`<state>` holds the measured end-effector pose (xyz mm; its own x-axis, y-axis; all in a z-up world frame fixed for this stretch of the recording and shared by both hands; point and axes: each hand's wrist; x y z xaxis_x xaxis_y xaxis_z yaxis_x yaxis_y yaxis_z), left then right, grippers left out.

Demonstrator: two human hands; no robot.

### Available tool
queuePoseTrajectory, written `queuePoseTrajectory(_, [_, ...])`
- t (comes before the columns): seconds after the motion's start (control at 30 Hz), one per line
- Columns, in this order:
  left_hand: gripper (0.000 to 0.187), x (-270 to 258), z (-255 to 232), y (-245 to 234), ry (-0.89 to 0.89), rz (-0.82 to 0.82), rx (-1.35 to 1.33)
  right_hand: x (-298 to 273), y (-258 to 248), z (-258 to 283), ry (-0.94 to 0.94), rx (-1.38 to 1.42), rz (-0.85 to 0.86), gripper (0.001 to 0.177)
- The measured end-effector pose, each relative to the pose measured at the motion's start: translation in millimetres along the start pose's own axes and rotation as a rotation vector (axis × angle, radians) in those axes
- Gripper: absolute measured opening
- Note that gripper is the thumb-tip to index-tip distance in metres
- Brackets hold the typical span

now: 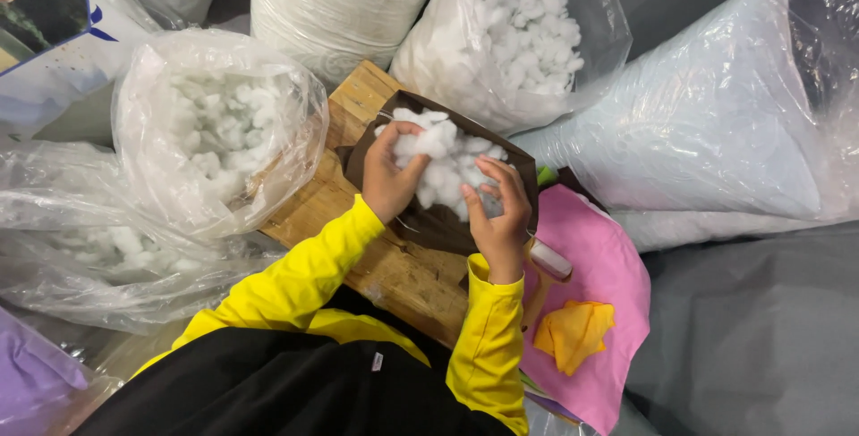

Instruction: Stuffing a brown fabric pouch with white fiberfill material to create a cushion or pillow.

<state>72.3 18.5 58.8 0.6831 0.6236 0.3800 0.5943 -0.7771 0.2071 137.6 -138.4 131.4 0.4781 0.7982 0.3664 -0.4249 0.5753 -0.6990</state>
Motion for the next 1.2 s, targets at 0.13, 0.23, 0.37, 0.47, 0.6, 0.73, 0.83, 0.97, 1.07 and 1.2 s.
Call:
queuePoseTrajectory(0.13, [0.030, -2, -6, 28, 0.040, 0.082, -0.059, 12, 20, -3, -0.113, 0.005, -0.010, 0.051])
queuePoseTrajectory(0.23, [0.024, -4, -2, 39, -0.002, 0.159, -0.141, 17, 20, -15, -0.116, -0.096, -0.221, 0.025])
queuePoseTrajectory(0.37, [0.030, 4, -21, 32, -0.060, 0.110, -0.127, 17, 0, -21, -0.086, -0.092, -0.219, 0.026])
queuePoseTrajectory(0.47, [0.033, 7, -28, 30, -0.065, 0.043, -0.120, 14, -7, -26, -0.057, -0.079, -0.218, 0.024])
queuePoseTrajectory(0.6, [0.034, 11, -28, 8, -0.045, -0.074, -0.065, 5, -15, -52, -0.045, 0.003, -0.308, 0.017])
queuePoseTrajectory(0.73, [0.032, 29, -24, -16, -0.048, -0.178, -0.011, 1, -25, -81, 0.049, -0.154, -0.426, 0.021])
queuePoseTrajectory(0.83, [0.031, 21, -28, -13, -0.056, -0.128, 0.013, 1, -15, -85, 0.130, -0.255, -0.309, 0.018])
queuePoseTrajectory(0.97, [0.034, 14, -17, -1, -0.031, 0.016, 0.016, -1, -24, -49, 0.319, -0.344, 0.011, 0.013])
queuePoseTrajectory(1.07, [0.038, 10, -7, 7, -0.051, 0.115, -0.023, -1, -22, -32, 0.130, -0.266, -0.194, 0.012])
queuePoseTrajectory(1.2, [0.034, 7, -7, 21, -0.032, 0.280, -0.064, 14, 0, 8, 0.065, 0.006, -0.105, 0.038])
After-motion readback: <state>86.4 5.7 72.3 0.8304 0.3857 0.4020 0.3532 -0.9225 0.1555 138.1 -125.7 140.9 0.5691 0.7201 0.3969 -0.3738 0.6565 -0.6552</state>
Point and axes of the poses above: each hand's wrist, its own x-axis towards the middle knuckle, its own y-axis out of the palm, z = x × y, and after that the axes turned 14 degrees about z, right-handed
